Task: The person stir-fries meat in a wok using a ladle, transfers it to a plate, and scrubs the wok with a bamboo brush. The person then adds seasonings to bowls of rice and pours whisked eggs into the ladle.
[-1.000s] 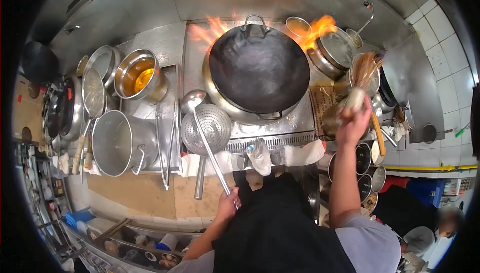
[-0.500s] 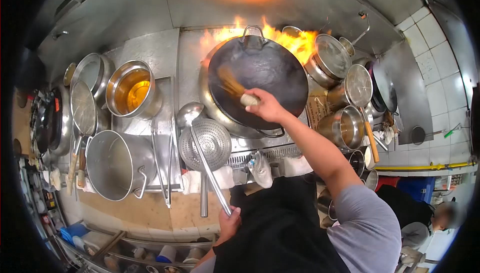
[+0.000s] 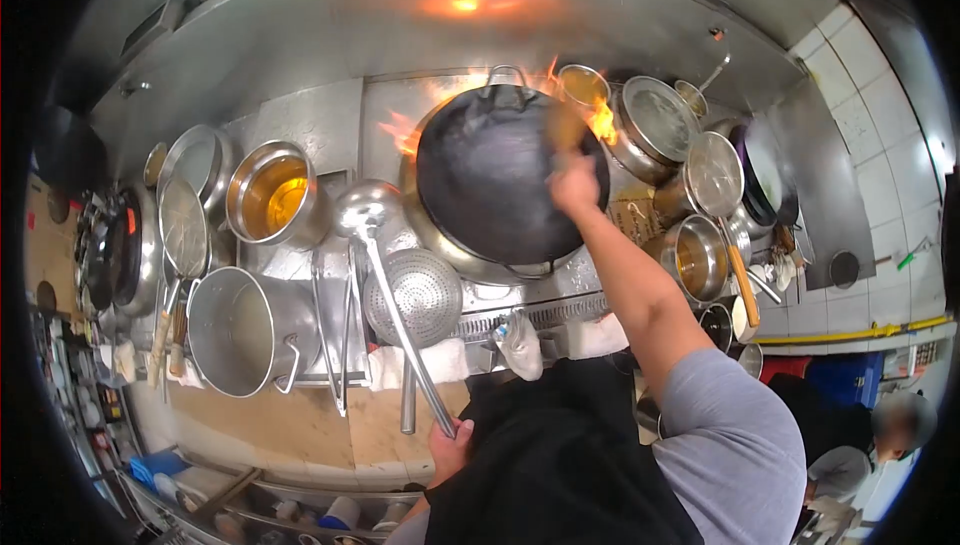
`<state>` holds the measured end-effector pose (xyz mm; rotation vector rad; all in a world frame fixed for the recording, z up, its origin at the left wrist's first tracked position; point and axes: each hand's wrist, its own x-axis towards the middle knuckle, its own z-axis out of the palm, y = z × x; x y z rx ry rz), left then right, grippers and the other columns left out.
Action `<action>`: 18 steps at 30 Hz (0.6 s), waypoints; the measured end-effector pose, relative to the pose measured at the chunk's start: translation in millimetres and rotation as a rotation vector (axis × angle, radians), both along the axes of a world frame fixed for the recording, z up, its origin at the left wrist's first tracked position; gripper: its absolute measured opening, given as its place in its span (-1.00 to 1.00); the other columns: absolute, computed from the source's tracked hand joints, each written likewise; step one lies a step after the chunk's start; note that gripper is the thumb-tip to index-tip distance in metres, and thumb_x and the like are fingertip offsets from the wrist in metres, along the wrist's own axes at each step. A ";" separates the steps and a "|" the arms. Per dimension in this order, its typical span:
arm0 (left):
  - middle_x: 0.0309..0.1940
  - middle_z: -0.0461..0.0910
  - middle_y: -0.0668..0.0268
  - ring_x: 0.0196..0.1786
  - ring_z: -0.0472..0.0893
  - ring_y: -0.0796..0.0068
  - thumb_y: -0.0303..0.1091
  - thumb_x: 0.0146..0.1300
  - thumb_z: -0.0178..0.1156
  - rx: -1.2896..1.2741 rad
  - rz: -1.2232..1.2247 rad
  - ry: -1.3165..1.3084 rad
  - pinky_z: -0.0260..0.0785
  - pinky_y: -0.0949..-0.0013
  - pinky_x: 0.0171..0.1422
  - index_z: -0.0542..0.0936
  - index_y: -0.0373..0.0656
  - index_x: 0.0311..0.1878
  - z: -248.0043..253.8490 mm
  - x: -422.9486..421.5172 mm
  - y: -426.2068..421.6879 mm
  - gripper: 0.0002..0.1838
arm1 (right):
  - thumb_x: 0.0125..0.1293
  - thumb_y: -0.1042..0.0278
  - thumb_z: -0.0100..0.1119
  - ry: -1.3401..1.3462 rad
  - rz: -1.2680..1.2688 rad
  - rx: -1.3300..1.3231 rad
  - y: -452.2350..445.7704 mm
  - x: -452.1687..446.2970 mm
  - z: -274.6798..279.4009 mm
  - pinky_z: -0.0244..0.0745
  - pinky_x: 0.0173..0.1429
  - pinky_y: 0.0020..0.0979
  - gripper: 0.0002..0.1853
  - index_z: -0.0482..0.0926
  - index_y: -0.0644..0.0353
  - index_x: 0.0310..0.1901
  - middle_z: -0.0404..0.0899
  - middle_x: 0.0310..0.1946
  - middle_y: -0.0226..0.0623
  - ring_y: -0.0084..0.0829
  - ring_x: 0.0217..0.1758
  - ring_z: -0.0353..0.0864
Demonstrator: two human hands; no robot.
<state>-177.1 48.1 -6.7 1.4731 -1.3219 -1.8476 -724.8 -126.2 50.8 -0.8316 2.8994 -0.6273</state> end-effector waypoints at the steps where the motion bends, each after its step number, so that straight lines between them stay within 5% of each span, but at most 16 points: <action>1: -0.57 0.48 0.44 -0.59 0.45 0.62 -0.32 0.32 0.47 -0.001 0.015 0.013 0.32 0.44 -0.47 0.51 -0.18 -0.22 11.1 -4.7 -2.5 -0.72 | 0.14 0.13 0.54 -0.056 0.407 0.262 6.7 21.1 15.6 0.57 0.34 0.00 -0.30 0.56 0.03 0.35 0.61 0.21 0.05 0.12 0.28 0.62; 2: -0.57 0.48 0.43 -0.58 0.46 0.62 -0.34 0.33 0.46 -0.003 0.034 0.029 0.33 0.45 -0.46 0.50 -0.18 -0.22 19.9 -11.8 -5.2 -0.73 | 0.10 0.22 0.59 -0.183 0.625 -0.002 13.9 34.4 -8.4 0.57 0.35 -0.08 -0.34 0.62 0.05 0.28 0.65 0.15 0.00 0.02 0.28 0.64; 4: -0.57 0.48 0.43 -0.59 0.46 0.62 -0.35 0.34 0.45 -0.004 0.055 0.060 0.33 0.46 -0.47 0.50 -0.18 -0.23 29.3 -18.2 -7.2 -0.73 | 0.16 0.33 0.56 -0.492 0.844 -0.146 33.8 77.5 42.3 0.60 0.24 -0.22 -0.39 0.64 0.03 0.30 0.71 0.08 -0.16 -0.20 0.17 0.69; 5: -0.58 0.49 0.42 -0.60 0.46 0.62 -0.37 0.35 0.44 -0.003 0.081 0.086 0.33 0.46 -0.48 0.49 -0.18 -0.23 32.5 -19.8 -8.0 -0.74 | 0.16 0.33 0.56 -0.493 0.847 -0.156 44.1 79.8 72.0 0.60 0.24 -0.22 -0.39 0.64 0.03 0.30 0.71 0.08 -0.16 -0.20 0.17 0.69; 7: -0.58 0.48 0.42 -0.61 0.46 0.61 -0.37 0.35 0.44 -0.029 0.084 0.054 0.33 0.45 -0.50 0.48 -0.18 -0.22 41.0 -23.0 -5.2 -0.74 | 0.17 0.34 0.55 -1.027 0.732 0.039 83.1 65.6 113.8 0.60 0.09 -0.35 -0.43 0.66 0.07 0.26 0.74 0.03 -0.31 -0.41 0.03 0.69; 8: -0.59 0.48 0.42 -0.63 0.46 0.61 -0.37 0.36 0.43 -0.052 0.087 0.035 0.33 0.44 -0.52 0.48 -0.19 -0.22 45.5 -25.3 -1.6 -0.74 | 0.13 0.37 0.56 -1.150 0.729 0.047 93.0 18.0 86.6 0.58 0.06 -0.42 -0.38 0.66 0.04 0.30 0.73 0.03 -0.44 -0.54 -0.01 0.65; 9: -0.59 0.48 0.42 -0.63 0.46 0.61 -0.37 0.36 0.43 -0.071 0.089 0.032 0.33 0.44 -0.52 0.48 -0.19 -0.22 52.8 -26.6 3.9 -0.74 | 0.04 0.35 0.59 -0.971 0.718 0.205 95.1 -36.9 61.9 0.61 0.10 -0.37 -0.30 0.66 0.01 0.31 0.75 0.08 -0.31 -0.44 0.04 0.70; 10: -0.59 0.48 0.41 -0.63 0.46 0.60 -0.36 0.36 0.43 -0.092 0.100 0.031 0.33 0.44 -0.53 0.48 -0.19 -0.20 62.7 -31.0 10.0 -0.73 | 0.09 0.35 0.50 -0.564 0.647 0.398 98.9 -59.2 96.3 0.66 0.17 -0.26 -0.34 0.66 -0.01 0.32 0.73 0.17 -0.09 -0.23 0.10 0.77; 12: -0.59 0.48 0.41 -0.64 0.47 0.60 -0.35 0.37 0.43 -0.144 0.109 0.031 0.33 0.43 -0.54 0.47 -0.19 -0.18 75.3 -43.4 17.3 -0.72 | 0.23 0.38 0.31 0.174 0.294 0.276 105.5 -78.6 109.2 0.68 0.18 -0.02 -0.24 0.41 -0.07 0.52 0.51 0.33 0.06 0.10 0.19 0.71; 14: -0.59 0.47 0.40 -0.63 0.47 0.60 -0.33 0.38 0.43 -0.200 0.108 0.036 0.34 0.43 -0.54 0.46 -0.18 -0.15 80.8 -42.2 32.7 -0.71 | 0.31 0.32 0.28 0.215 0.128 0.099 88.4 -94.6 104.3 0.69 0.13 0.02 -0.20 0.25 -0.07 0.59 0.42 0.34 0.03 0.14 0.13 0.72; 16: -0.59 0.47 0.39 -0.63 0.46 0.60 -0.31 0.39 0.43 -0.234 0.101 0.031 0.34 0.44 -0.54 0.45 -0.19 -0.14 82.4 -38.8 44.3 -0.70 | 0.39 0.28 0.19 0.354 -0.011 -0.440 74.8 -95.7 85.4 0.68 0.12 0.03 -0.25 0.22 0.00 0.61 0.45 0.29 0.04 0.15 0.08 0.73; 18: -0.58 0.48 0.39 -0.63 0.46 0.61 -0.31 0.38 0.44 -0.174 0.135 0.153 0.33 0.46 -0.53 0.46 -0.19 -0.15 96.9 -45.9 49.9 -0.69 | 0.39 0.28 0.21 0.237 -0.112 -0.307 47.7 -61.5 57.1 0.67 0.14 0.03 -0.24 0.21 0.02 0.61 0.43 0.35 0.05 0.12 0.11 0.72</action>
